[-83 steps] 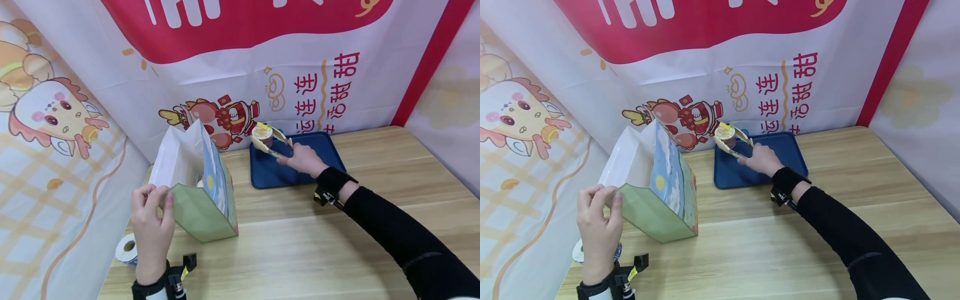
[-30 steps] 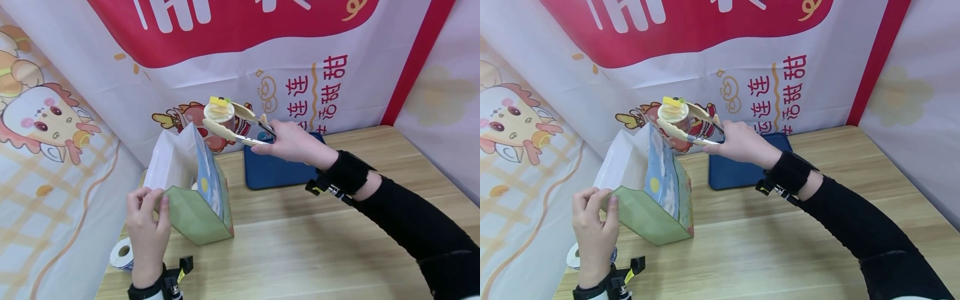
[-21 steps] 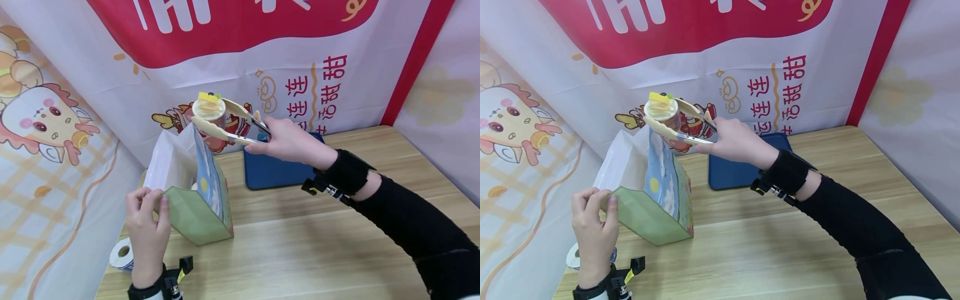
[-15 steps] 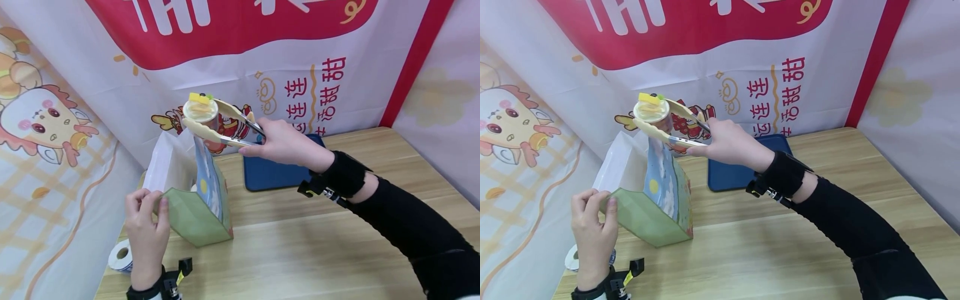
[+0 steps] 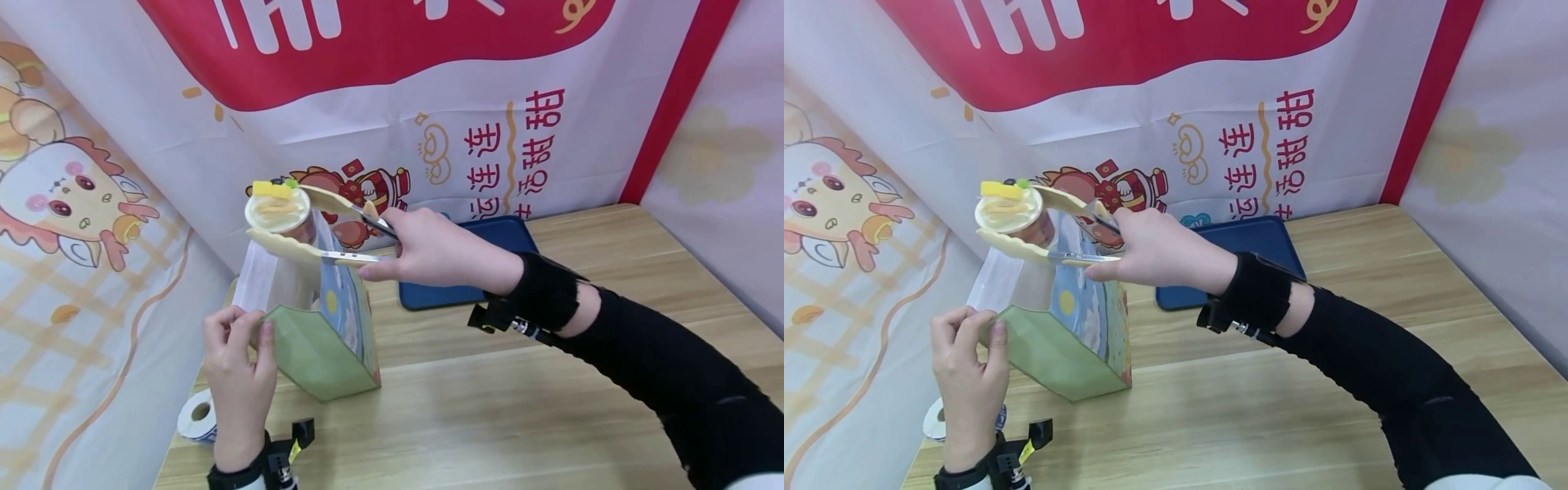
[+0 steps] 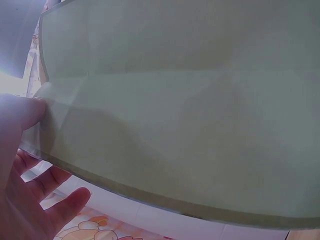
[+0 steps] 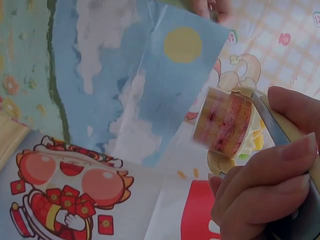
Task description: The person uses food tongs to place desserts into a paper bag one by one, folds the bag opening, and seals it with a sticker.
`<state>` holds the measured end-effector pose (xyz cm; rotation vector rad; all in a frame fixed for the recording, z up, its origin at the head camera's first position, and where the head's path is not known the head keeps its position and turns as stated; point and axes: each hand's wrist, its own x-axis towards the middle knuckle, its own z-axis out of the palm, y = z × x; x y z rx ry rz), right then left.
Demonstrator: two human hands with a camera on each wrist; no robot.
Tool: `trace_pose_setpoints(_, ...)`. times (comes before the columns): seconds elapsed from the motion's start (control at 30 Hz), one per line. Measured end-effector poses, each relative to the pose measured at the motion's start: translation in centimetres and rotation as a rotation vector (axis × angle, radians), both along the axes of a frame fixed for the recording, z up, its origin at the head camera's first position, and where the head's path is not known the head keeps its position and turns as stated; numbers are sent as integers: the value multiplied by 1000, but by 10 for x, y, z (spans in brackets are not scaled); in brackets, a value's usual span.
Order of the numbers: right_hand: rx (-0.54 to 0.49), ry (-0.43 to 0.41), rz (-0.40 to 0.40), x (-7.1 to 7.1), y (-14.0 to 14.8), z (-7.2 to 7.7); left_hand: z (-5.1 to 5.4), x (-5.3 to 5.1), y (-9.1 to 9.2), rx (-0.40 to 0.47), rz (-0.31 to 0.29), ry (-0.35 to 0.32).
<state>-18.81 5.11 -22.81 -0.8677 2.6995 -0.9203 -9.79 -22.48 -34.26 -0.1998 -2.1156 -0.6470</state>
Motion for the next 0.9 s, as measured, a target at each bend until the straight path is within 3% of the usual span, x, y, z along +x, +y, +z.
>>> trace_pose_setpoints(0.2, 29, -35, 31, 3, -9, -2, -1, 1, 0, 3, 0, -4)
trace_pose_setpoints(0.9, 56, -61, -22, -7, -17, -10, 3, 2, 2, -1, -1, -4)
